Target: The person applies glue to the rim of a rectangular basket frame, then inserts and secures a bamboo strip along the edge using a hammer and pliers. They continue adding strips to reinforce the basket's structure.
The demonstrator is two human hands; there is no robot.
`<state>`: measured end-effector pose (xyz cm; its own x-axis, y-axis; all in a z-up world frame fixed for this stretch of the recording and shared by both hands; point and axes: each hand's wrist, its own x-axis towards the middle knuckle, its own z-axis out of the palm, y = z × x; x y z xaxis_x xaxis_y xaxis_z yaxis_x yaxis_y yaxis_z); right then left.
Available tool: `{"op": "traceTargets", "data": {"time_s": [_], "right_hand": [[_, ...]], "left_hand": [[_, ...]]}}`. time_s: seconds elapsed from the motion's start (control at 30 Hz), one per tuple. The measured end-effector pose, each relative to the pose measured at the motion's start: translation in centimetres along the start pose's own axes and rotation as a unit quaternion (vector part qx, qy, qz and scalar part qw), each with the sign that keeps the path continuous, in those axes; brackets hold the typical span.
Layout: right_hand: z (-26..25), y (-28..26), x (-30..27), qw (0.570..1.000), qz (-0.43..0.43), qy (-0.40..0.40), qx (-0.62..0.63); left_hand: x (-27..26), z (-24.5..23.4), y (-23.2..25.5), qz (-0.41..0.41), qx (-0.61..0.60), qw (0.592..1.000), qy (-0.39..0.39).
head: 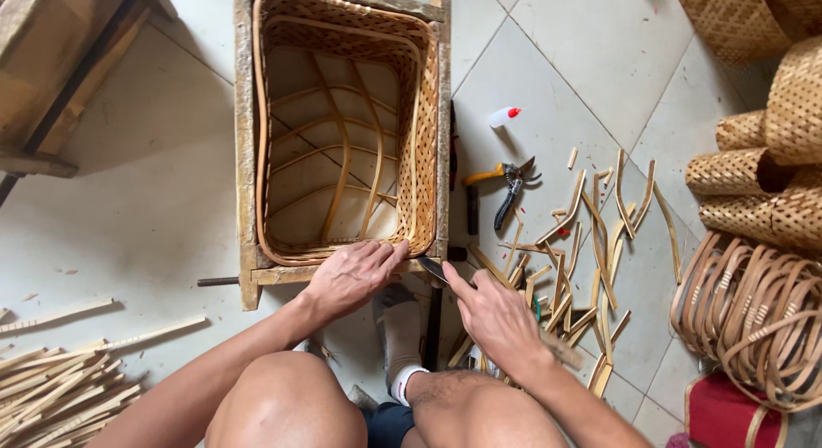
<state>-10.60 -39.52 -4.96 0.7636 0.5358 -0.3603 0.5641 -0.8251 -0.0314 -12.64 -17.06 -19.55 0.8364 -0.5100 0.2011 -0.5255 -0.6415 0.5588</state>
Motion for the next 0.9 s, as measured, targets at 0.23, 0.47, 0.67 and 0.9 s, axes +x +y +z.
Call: {"op": "traceTargets", "data": {"time_s": [0.23, 0.47, 0.67, 0.9], "right_hand": [[3.1, 2.0, -1.1, 0.998, -0.022, 0.054, 0.023], [-0.5, 2.5, -0.9, 0.998, -0.005, -0.046, 0.047], [-3.6, 0.2, 0.8, 0.986, -0.035, -0.016, 0.165], [-1.8, -6.2, 6.5, 0.928, -0.132, -0.169, 0.305]], "left_hand": [[0.0, 0.4, -0.3, 0.003, -0.017, 1.0, -0.013], [0.4, -0.5, 0.0, -0.018, -0.038, 0.999, -0.033], [-5.1, -4.8, -2.0, -0.142, -0.065, 0.957, 0.245], [-11.4, -1.6, -5.6, -0.403, -0.46, 0.732, 0.299]]}}
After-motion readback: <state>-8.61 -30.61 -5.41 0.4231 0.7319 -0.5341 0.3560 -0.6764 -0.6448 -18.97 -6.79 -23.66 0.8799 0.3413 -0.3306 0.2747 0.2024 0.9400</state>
